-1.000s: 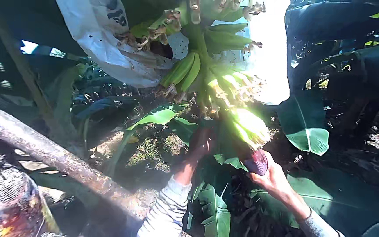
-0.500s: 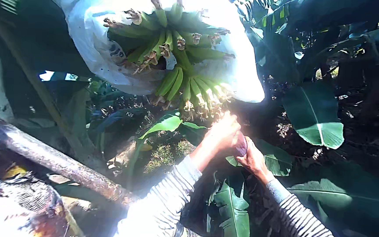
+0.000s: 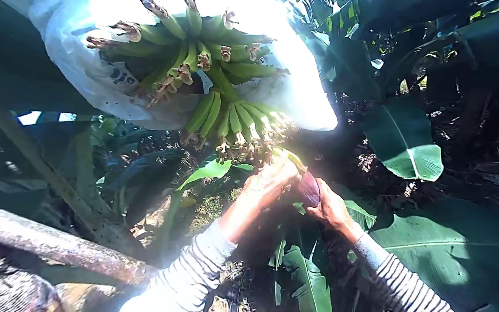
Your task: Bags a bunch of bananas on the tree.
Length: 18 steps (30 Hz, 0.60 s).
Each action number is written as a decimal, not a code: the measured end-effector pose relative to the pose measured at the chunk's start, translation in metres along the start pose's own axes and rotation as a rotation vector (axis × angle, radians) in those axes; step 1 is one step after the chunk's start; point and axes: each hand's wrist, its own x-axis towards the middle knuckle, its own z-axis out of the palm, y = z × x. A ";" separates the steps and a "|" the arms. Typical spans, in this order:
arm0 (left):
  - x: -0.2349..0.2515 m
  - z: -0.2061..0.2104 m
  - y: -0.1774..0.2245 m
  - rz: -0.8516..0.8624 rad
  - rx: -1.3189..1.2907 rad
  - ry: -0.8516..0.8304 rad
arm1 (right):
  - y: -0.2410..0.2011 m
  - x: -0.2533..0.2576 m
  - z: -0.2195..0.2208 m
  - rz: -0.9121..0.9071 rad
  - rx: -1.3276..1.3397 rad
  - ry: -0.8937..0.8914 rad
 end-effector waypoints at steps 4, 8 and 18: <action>-0.014 -0.017 -0.026 0.178 -0.187 0.069 | 0.003 -0.007 -0.031 -0.042 0.083 -0.106; -0.032 -0.019 -0.039 0.247 -0.342 0.174 | 0.003 -0.014 -0.059 -0.078 0.148 -0.200; -0.062 0.036 -0.018 0.421 -0.287 0.409 | 0.011 -0.036 -0.101 0.048 0.425 -0.375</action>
